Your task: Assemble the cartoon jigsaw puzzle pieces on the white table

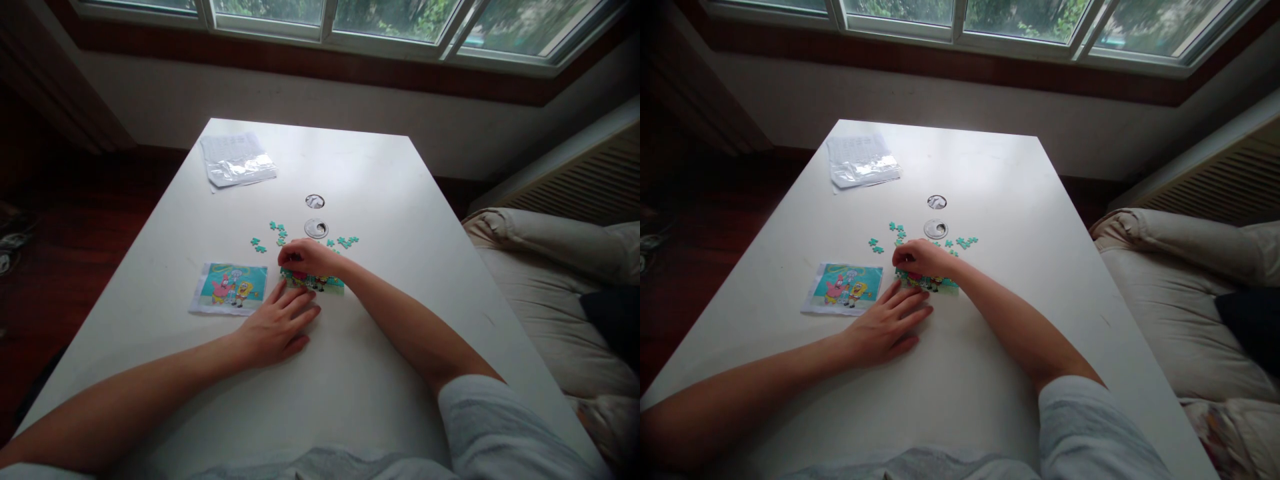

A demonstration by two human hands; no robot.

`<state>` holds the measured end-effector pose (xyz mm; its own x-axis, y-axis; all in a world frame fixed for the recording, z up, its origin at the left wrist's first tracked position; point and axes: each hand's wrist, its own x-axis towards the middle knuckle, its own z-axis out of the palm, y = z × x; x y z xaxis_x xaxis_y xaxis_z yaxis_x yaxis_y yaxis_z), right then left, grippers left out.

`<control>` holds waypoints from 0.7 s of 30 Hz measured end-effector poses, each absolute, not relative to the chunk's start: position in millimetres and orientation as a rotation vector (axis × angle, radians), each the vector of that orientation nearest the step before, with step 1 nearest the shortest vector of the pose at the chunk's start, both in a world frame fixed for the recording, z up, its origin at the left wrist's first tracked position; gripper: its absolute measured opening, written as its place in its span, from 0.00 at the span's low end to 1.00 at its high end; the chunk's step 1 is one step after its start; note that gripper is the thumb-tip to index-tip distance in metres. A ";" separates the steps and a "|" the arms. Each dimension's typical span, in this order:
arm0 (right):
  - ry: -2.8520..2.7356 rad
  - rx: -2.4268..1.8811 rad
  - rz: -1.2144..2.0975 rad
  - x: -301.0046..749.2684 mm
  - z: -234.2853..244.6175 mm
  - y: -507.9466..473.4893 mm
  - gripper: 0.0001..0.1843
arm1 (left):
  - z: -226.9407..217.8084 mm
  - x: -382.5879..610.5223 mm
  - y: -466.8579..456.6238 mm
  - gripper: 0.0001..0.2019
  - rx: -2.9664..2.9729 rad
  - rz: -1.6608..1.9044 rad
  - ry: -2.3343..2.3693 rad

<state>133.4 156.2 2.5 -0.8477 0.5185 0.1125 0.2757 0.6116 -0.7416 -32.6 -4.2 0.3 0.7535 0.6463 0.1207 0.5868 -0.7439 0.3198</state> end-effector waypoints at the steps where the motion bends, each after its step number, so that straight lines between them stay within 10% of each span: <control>1: -2.520 -0.645 1.094 133.4 2.1 156.2 0.07 | 0.0 -32.7 -4.2 0.25 2.690 0.331 0.964; 21: -2.669 -0.550 0.798 129.5 2.1 150.4 0.05 | 1.1 -31.4 -4.1 0.24 2.686 0.311 0.967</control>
<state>129.5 150.4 2.1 -0.8813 0.4397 0.1731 0.2727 0.7723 -0.5737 -31.4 -4.1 1.1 0.7544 0.6472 0.1094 0.5894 -0.7414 0.3210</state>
